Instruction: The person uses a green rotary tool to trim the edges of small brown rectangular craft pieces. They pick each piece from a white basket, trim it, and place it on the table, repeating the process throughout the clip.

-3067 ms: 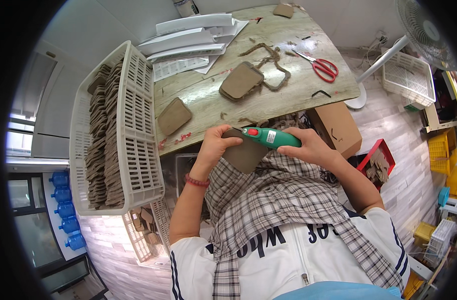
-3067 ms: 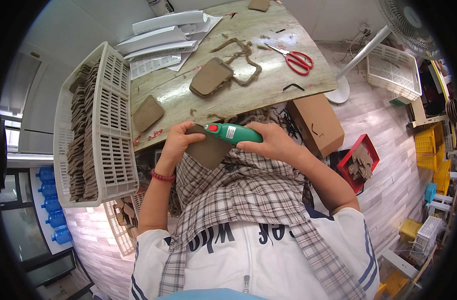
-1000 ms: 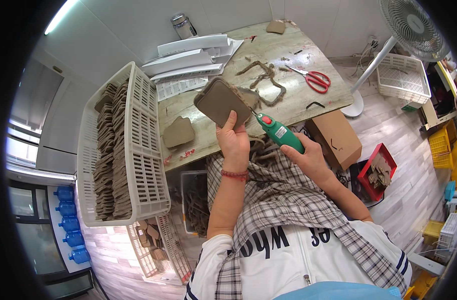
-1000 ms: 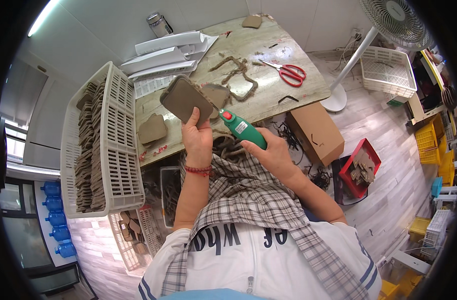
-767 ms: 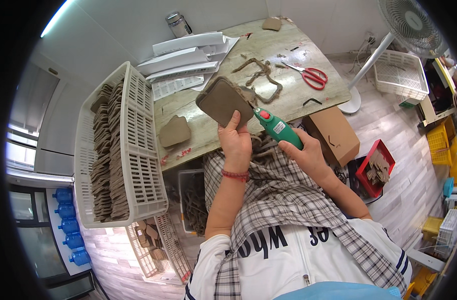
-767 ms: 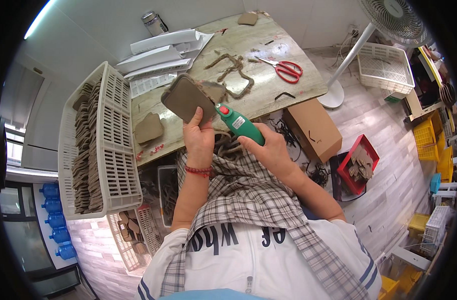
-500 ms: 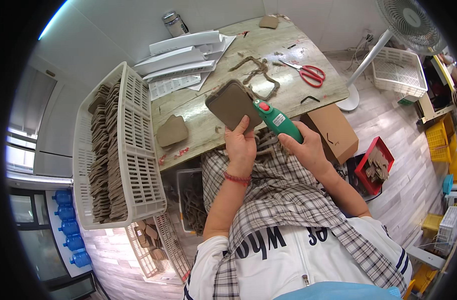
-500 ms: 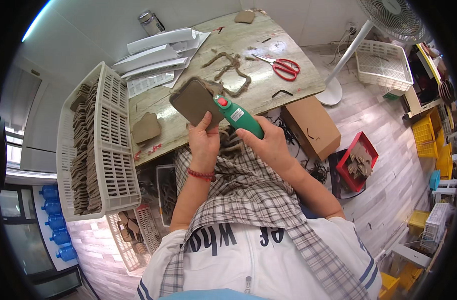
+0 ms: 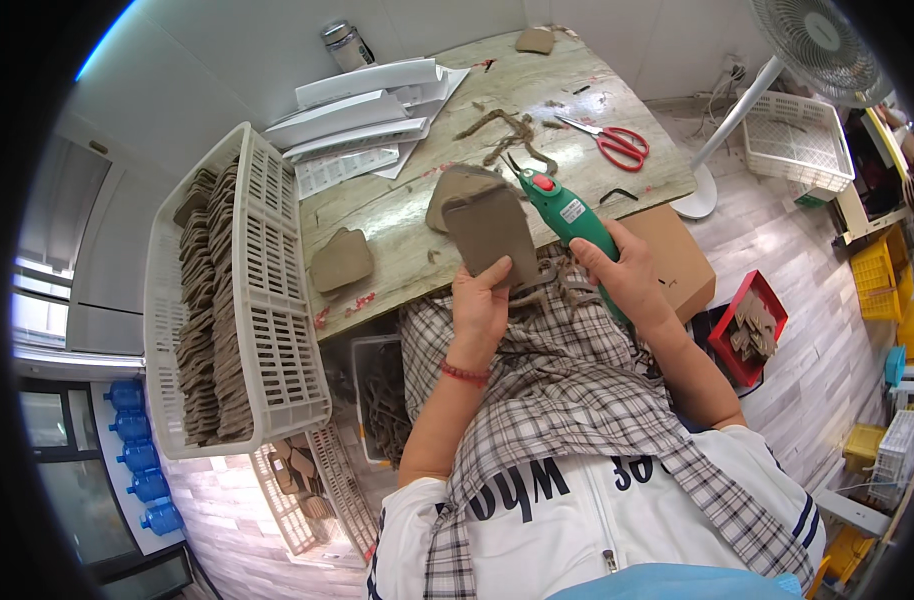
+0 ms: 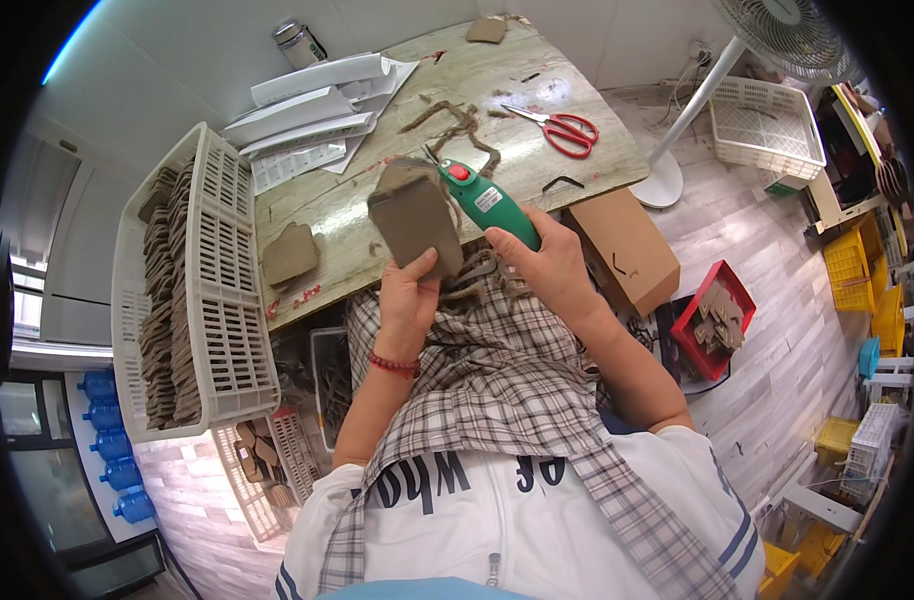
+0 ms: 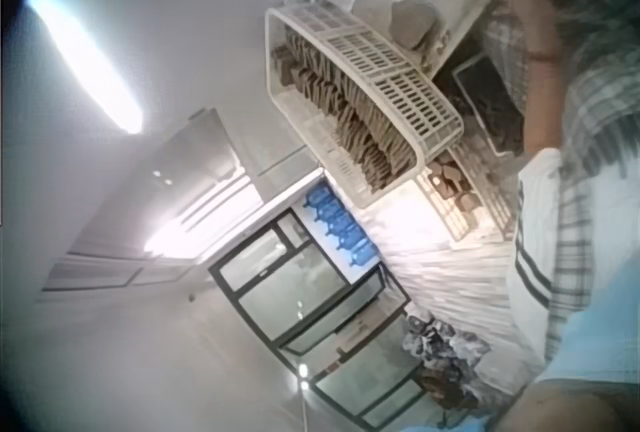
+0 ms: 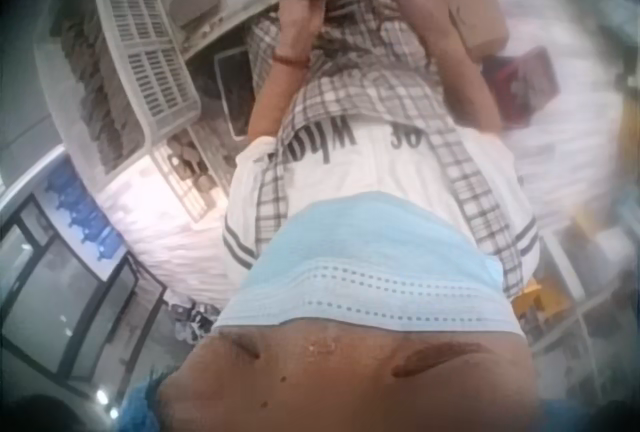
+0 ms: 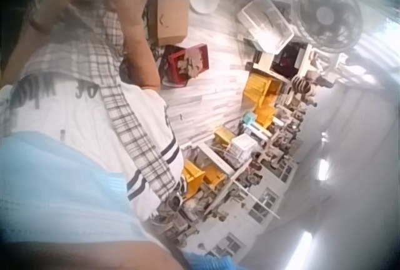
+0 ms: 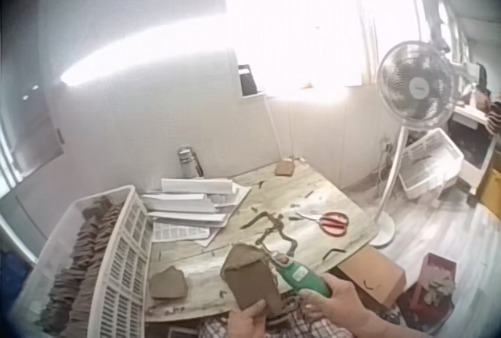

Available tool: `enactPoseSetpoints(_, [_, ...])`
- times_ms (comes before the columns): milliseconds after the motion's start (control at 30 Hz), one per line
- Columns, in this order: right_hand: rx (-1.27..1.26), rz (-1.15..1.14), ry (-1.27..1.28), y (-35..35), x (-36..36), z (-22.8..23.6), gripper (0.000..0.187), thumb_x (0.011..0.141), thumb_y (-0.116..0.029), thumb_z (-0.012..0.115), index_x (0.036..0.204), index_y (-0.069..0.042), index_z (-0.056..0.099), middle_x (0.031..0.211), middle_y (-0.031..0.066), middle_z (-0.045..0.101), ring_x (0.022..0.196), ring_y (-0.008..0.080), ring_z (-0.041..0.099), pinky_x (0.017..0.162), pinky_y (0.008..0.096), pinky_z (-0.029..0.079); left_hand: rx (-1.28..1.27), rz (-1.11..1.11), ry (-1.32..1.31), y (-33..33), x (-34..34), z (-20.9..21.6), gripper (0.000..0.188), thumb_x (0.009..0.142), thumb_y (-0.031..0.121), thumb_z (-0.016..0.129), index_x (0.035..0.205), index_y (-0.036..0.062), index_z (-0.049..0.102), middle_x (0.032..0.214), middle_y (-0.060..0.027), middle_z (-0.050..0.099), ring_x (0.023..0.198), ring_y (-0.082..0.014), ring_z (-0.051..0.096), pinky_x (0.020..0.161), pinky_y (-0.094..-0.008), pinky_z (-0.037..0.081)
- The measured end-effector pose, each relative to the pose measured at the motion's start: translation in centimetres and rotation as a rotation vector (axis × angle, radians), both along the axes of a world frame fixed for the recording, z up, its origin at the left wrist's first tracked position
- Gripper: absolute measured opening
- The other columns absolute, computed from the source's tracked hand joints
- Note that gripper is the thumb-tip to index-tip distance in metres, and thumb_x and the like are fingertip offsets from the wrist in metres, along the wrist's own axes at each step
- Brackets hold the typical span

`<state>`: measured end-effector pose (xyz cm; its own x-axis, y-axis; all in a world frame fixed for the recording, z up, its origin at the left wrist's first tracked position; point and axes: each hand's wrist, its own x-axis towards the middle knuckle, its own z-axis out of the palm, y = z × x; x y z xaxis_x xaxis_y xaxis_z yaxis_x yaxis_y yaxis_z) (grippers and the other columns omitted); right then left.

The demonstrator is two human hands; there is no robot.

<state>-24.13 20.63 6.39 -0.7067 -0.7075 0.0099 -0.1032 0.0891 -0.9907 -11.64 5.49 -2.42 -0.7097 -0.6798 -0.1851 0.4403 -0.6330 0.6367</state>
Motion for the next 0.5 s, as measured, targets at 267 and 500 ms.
enactPoseSetpoints(267, [0.138, 0.078, 0.243, 2.1, 3.0, -3.0, 0.038, 0.087, -0.025, 0.071, 0.112, 0.001, 0.060, 0.075, 0.0022, 0.062, 0.065, 0.0051, 0.055, 0.059, 0.0223, 0.045, 0.088, 0.252, 0.131, -1.4, -0.7, 1.3, 0.036, 0.087, -0.006, 0.060, 0.121, 0.0034, 0.054, 0.118, -0.0087, 0.061, 0.108, -0.0240, 0.060, 0.096, -0.0384, 0.050])
enactPoseSetpoints(500, [0.139, 0.052, 0.220, 1.4, 3.2, -2.1, 0.041, 0.084, -0.027, 0.073, 0.112, 0.000, 0.061, 0.080, 0.0107, 0.067, 0.071, 0.0152, 0.064, 0.065, 0.0293, 0.050, 0.103, 0.228, 0.126, -0.8, -1.0, 0.9, 0.039, 0.087, -0.007, 0.060, 0.122, 0.0046, 0.052, 0.117, -0.0084, 0.061, 0.105, -0.0235, 0.061, 0.093, -0.0366, 0.053])
